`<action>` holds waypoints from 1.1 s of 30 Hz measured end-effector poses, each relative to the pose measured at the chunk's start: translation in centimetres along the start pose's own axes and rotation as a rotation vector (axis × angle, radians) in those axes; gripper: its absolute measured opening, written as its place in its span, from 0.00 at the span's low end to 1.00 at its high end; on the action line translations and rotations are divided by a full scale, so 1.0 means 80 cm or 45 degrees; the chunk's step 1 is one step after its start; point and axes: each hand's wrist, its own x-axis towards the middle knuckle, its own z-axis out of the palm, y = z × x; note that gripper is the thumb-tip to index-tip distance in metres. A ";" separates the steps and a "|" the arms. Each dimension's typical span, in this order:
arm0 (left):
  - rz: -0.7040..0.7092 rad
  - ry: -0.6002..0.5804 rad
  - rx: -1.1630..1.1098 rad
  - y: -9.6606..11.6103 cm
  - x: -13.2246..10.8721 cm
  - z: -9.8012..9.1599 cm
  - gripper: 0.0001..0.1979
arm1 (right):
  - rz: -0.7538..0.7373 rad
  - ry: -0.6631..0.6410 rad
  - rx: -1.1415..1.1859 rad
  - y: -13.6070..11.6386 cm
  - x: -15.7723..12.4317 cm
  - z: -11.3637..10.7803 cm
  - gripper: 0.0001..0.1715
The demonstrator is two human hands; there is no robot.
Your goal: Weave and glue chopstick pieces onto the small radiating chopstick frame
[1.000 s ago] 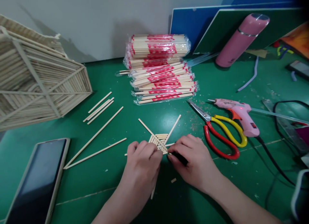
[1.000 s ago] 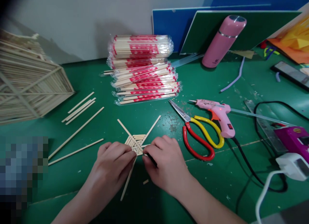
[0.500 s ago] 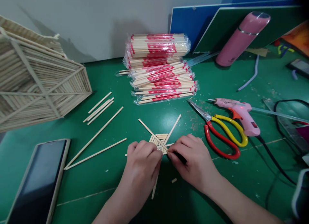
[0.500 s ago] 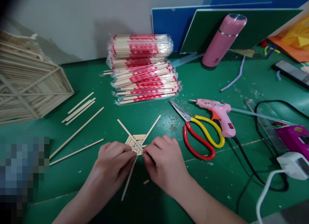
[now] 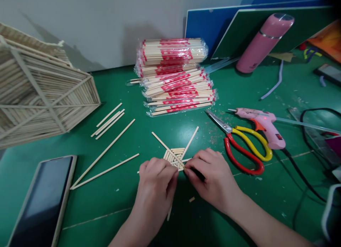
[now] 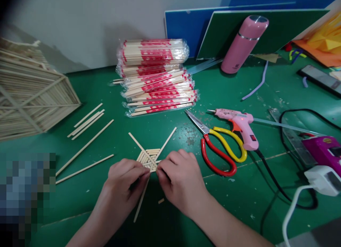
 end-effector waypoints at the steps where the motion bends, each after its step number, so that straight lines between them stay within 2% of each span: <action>1: -0.006 0.007 0.001 0.000 0.000 0.001 0.08 | -0.002 0.001 0.002 0.000 0.000 0.000 0.08; 12: 0.015 0.083 -0.023 0.000 -0.001 0.003 0.08 | 0.011 -0.016 0.019 -0.001 -0.001 -0.003 0.09; 26: -0.017 0.004 -0.003 0.002 0.000 0.000 0.09 | -0.002 -0.011 0.011 -0.001 0.001 -0.004 0.08; 29: -0.026 -0.033 -0.009 0.001 0.000 -0.001 0.09 | -0.005 0.073 0.125 0.000 0.000 -0.005 0.07; 33: -0.023 -0.064 -0.043 0.001 0.002 -0.003 0.08 | 0.021 0.301 0.378 0.000 -0.001 -0.010 0.05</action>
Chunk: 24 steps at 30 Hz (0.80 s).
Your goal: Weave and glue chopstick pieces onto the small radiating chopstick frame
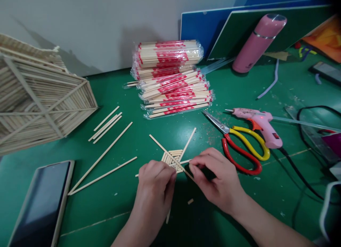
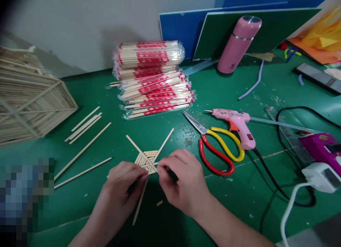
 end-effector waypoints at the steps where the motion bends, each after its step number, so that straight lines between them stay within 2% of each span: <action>1: -0.004 -0.006 -0.004 0.000 0.001 0.000 0.09 | 0.011 0.046 0.040 0.000 0.001 -0.001 0.05; 8: -0.009 -0.033 -0.008 -0.001 0.003 -0.002 0.09 | 0.109 0.172 0.106 0.003 0.004 -0.005 0.05; 24: 0.048 -0.034 0.093 0.001 0.004 -0.005 0.08 | 0.141 0.185 0.100 0.005 0.006 -0.006 0.05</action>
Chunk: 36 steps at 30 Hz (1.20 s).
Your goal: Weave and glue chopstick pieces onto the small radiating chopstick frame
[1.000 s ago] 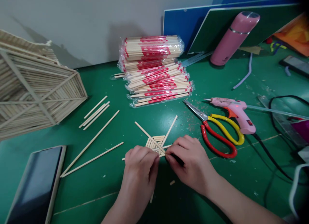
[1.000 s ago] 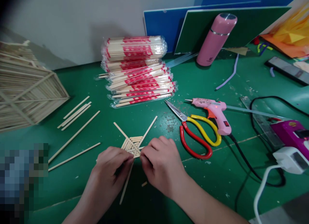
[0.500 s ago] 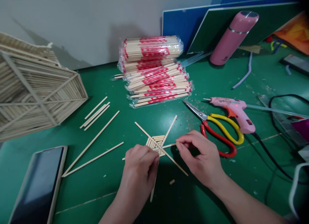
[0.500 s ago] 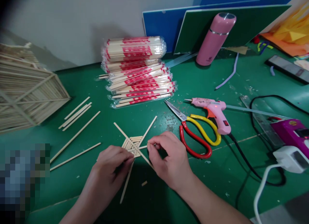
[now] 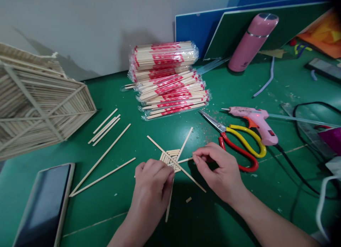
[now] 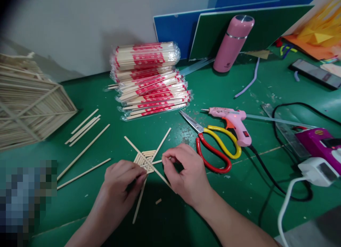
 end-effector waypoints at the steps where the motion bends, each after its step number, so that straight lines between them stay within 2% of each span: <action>1: 0.005 0.009 0.011 0.000 0.000 0.000 0.08 | -0.003 0.001 0.003 0.000 0.000 0.000 0.05; 7: 0.042 0.028 0.057 0.002 -0.002 -0.001 0.07 | -0.010 -0.008 0.021 0.002 0.000 0.000 0.05; 16: 0.000 0.068 0.034 0.002 0.000 -0.001 0.07 | -0.021 -0.046 0.015 0.002 -0.001 0.000 0.05; 36: -0.004 -0.085 0.129 0.006 0.011 -0.008 0.10 | -0.174 -0.485 -0.440 0.006 -0.006 0.006 0.07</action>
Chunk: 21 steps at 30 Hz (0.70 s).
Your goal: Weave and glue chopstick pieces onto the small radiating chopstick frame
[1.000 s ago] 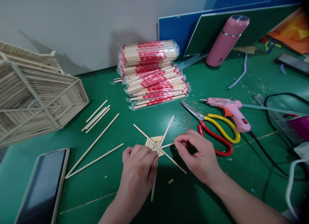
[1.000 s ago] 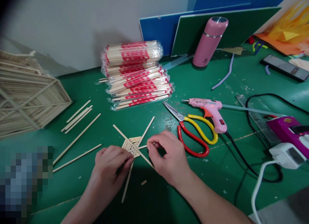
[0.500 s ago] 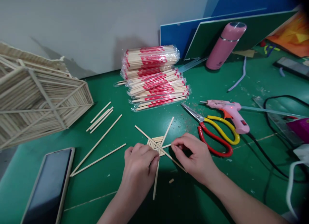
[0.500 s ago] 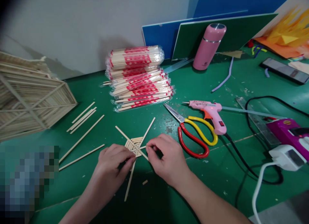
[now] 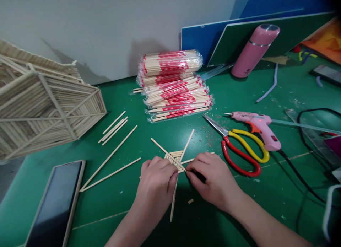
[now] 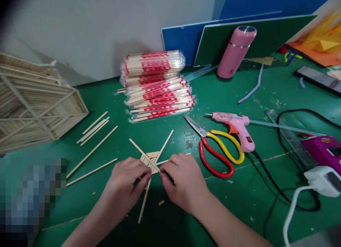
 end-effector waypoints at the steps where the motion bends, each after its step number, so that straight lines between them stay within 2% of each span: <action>1: 0.000 -0.013 -0.002 0.000 0.001 0.000 0.10 | -0.003 -0.007 -0.009 0.000 0.000 0.001 0.08; 11: -0.019 -0.089 -0.058 -0.003 0.004 -0.003 0.09 | -0.019 -0.029 0.009 0.002 0.000 0.001 0.09; 21: -0.036 0.039 -0.180 -0.004 0.003 0.004 0.08 | -0.008 -0.052 -0.001 0.001 0.000 0.000 0.09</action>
